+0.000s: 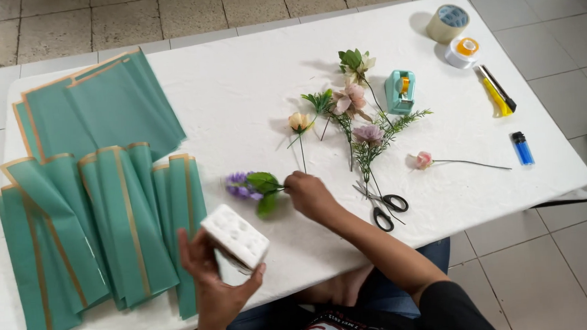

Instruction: The person disassembles a small artificial flower bouquet, separates the stems and individual flowers, and begins reassembling them into a floral foam block. They use a utility knife and scissors to cut stems and remove wire, then insert flowers into the foam.

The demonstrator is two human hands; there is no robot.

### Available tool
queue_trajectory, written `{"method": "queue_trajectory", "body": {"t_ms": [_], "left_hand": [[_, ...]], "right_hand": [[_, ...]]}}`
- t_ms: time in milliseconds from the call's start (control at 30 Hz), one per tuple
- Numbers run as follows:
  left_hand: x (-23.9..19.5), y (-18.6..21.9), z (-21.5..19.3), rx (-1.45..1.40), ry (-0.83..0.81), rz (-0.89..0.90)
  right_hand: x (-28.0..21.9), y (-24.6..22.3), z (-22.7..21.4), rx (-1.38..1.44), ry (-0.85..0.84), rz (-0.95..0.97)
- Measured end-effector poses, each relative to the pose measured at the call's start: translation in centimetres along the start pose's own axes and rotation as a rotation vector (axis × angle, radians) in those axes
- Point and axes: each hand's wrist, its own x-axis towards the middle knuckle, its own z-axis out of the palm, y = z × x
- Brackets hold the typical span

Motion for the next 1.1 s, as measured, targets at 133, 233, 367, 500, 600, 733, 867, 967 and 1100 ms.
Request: {"method": "queue_trajectory", "body": {"t_ms": [133, 233, 367, 500, 600, 733, 867, 967, 1100], "left_hand": [[0.8, -1.3, 1.6, -0.525, -0.347, -0.117], [3.3, -0.6, 3.6, -0.700, -0.639, -0.068], [6.1, 0.9, 5.9, -0.650, -1.049, -0.082], [5.4, 0.8, 7.0, -0.617, -1.020, 0.063], [3.5, 0.8, 7.2, -0.425, -0.752, 0.109], [0.9, 2.3, 9.2, -0.496, -0.511, 0.016], [0.1, 2.5, 11.5, -0.438, -0.310, 0.068], [1.3, 1.2, 11.1, -0.590, -0.425, 0.023], [2.9, 0.7, 10.5, -0.534, -0.465, 0.049]], "right_hand": [[-3.4, 0.6, -4.9, 0.761, 0.238, 0.009], [-6.8, 1.4, -5.4, 1.289, 0.341, -0.073], [-10.8, 6.2, -1.2, 1.052, 0.279, -0.259], [-10.2, 0.6, -4.0, 1.165, 0.776, -0.101], [-10.4, 0.2, -3.6, 1.189, 0.866, 0.052], [-10.1, -1.9, -4.4, 1.171, 0.886, 0.091], [-11.0, 0.9, -2.2, 1.173, 0.972, 0.188], [-10.6, 3.5, -6.1, 1.358, 1.095, 0.029], [-10.7, 3.1, -10.5, 1.546, 1.011, -0.046]]}}
